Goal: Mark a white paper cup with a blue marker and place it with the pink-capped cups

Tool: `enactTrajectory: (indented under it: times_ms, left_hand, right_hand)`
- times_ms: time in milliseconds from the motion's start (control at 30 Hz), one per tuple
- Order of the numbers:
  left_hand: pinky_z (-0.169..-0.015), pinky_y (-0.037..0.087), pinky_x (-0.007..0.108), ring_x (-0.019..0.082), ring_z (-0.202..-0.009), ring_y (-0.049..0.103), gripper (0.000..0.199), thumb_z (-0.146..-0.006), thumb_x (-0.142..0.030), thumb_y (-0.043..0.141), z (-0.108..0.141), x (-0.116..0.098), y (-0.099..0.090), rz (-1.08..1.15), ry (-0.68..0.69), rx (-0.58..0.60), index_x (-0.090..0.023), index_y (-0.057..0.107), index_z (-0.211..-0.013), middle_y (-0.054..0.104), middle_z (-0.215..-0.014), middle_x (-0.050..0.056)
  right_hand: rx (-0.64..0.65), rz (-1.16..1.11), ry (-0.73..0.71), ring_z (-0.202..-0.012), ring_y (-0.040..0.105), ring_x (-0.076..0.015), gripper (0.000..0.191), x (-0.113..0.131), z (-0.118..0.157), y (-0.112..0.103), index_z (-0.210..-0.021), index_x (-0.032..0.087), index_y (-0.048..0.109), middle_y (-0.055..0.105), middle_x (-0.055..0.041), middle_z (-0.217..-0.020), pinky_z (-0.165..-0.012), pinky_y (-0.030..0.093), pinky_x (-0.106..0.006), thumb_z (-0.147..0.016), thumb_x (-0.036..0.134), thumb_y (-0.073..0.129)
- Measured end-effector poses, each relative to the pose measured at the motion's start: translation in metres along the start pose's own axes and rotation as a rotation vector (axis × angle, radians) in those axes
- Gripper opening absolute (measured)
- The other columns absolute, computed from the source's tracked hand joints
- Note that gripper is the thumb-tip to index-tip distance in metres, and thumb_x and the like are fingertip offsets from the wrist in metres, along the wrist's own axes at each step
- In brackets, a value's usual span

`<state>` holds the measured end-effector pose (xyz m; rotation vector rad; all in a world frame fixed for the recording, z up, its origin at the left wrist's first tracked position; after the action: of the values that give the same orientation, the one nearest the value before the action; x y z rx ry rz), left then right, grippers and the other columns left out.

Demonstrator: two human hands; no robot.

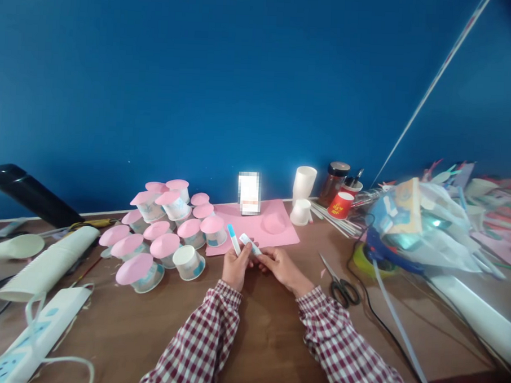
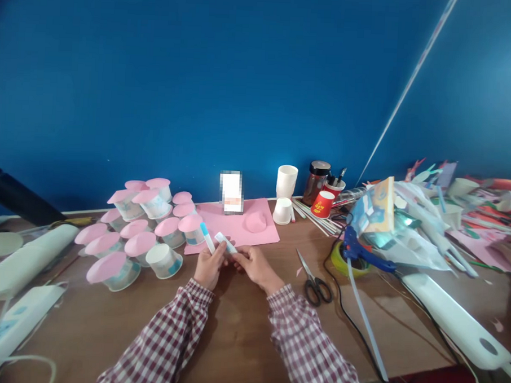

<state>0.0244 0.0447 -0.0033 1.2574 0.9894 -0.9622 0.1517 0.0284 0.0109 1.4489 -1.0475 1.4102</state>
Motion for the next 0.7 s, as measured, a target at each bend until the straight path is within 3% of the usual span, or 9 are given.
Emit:
enactTrajectory:
  times_ms: [100,200,367,467,600,700]
  left_hand:
    - [-0.043,0.037,0.019,0.005,-0.048,0.047,0.044,-0.065,-0.041,0.07,0.004,-0.002,0.004,0.052,0.014,-0.044,-0.009,0.062,-0.095,0.065,-0.081,0.006]
    - [-0.043,0.036,0.017,0.004,-0.048,0.044,0.044,-0.064,-0.039,0.072,0.006,-0.005,0.007,0.119,0.011,-0.068,-0.009,0.063,-0.094,0.059,-0.069,0.0]
    - [-0.043,0.036,0.016,0.001,-0.041,0.034,0.047,-0.066,-0.04,0.07,0.008,-0.01,0.008,0.221,0.006,-0.098,-0.01,0.06,-0.1,0.045,-0.053,-0.008]
    - [-0.041,0.037,0.016,0.0,-0.038,0.03,0.048,-0.065,-0.038,0.071,0.01,-0.007,0.009,0.195,0.012,-0.065,-0.011,0.057,-0.101,0.047,-0.055,-0.008]
    - [-0.039,0.037,0.015,-0.001,-0.035,0.029,0.04,-0.064,-0.033,0.073,0.011,-0.002,0.01,0.199,0.014,-0.034,-0.015,0.051,-0.093,0.043,-0.053,-0.011]
    - [-0.038,0.037,0.015,0.0,-0.034,0.029,0.036,-0.064,-0.032,0.073,0.011,-0.002,0.01,0.188,0.009,-0.013,-0.017,0.047,-0.084,0.039,-0.051,-0.012]
  right_hand:
    - [-0.036,0.03,-0.015,-0.061,0.055,-0.0116,0.029,0.001,0.001,-0.004,-0.091,0.015,0.064,0.065,-0.0014,-0.076,-0.058,0.043,-0.023,-0.077,0.041,0.061]
    - [-0.032,0.023,-0.011,-0.065,0.056,-0.0122,0.03,0.002,0.003,-0.014,-0.099,0.017,0.06,0.066,-0.0016,-0.08,-0.06,0.043,-0.024,-0.076,0.037,0.062]
    - [-0.073,0.108,-0.028,-0.066,0.056,-0.0119,0.026,0.002,0.004,-0.033,-0.087,0.017,0.055,0.062,0.001,-0.073,-0.061,0.042,-0.023,-0.074,0.037,0.064]
    - [-0.171,0.039,0.022,-0.058,0.051,-0.0101,0.029,0.002,0.002,-0.038,-0.089,0.019,0.053,0.057,0.0034,-0.066,-0.055,0.041,-0.022,-0.073,0.041,0.063]
    - [-0.349,-0.119,0.034,-0.065,0.053,-0.0103,0.03,-0.001,-0.002,-0.04,-0.097,0.021,0.054,0.06,-0.0005,-0.082,-0.056,0.043,-0.022,-0.076,0.042,0.059]
    - [-0.364,-0.219,0.037,-0.072,0.056,-0.0112,0.028,-0.005,-0.005,-0.038,-0.098,0.023,0.056,0.06,-0.0003,-0.087,-0.061,0.045,-0.022,-0.074,0.038,0.061]
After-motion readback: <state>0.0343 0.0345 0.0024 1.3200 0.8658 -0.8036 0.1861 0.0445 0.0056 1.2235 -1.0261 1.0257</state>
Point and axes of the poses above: each hand's wrist, its own z-axis away from the middle knuckle, its own y-axis out of the palm, x = y × z, the point moved 2 cm from there along -z, towards the middle knuckle
